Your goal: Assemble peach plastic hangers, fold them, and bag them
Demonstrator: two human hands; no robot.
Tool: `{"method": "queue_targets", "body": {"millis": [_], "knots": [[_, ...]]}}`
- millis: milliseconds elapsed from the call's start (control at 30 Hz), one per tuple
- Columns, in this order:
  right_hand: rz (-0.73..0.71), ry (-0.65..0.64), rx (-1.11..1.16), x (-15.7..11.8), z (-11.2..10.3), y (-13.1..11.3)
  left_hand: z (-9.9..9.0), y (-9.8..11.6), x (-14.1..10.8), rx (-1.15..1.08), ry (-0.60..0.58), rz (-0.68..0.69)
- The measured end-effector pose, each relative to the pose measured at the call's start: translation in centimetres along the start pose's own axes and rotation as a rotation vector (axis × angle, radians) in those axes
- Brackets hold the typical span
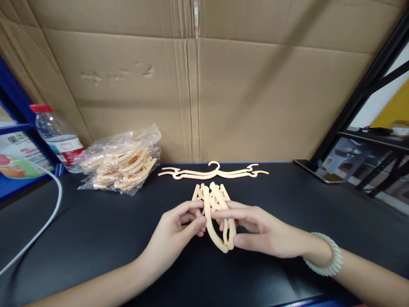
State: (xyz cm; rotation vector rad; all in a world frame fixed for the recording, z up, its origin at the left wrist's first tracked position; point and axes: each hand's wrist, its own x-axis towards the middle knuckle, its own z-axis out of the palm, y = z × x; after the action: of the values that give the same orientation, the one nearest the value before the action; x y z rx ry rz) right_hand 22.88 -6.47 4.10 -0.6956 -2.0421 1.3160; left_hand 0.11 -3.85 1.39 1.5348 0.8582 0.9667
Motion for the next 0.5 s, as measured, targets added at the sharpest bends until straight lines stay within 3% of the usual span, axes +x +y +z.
{"method": "queue_targets", "body": {"millis": [67, 133, 267, 367, 500], "knots": [[-0.003, 0.05, 0.033, 0.1, -0.6, 0.3, -0.2, 0.1, 0.0, 0.025, 0.017, 0.031], [0.0, 0.178, 0.021, 0.2, -1.6, 0.8, -0.6, 0.2, 0.0, 0.119, 0.019, 0.112], [0.202, 0.456, -0.197, 0.1, -4.5, 1.9, -1.8, 0.4, 0.0, 0.431, -0.033, 0.431], [0.388, 0.395, -0.361, -0.1, -6.1, 2.6, -2.4, 0.1, 0.1, 0.588, -0.129, 0.605], [0.416, 0.252, -0.523, -0.6, -6.4, 2.6, -2.6, -0.5, 0.2, 0.697, -0.209, 0.68]]}}
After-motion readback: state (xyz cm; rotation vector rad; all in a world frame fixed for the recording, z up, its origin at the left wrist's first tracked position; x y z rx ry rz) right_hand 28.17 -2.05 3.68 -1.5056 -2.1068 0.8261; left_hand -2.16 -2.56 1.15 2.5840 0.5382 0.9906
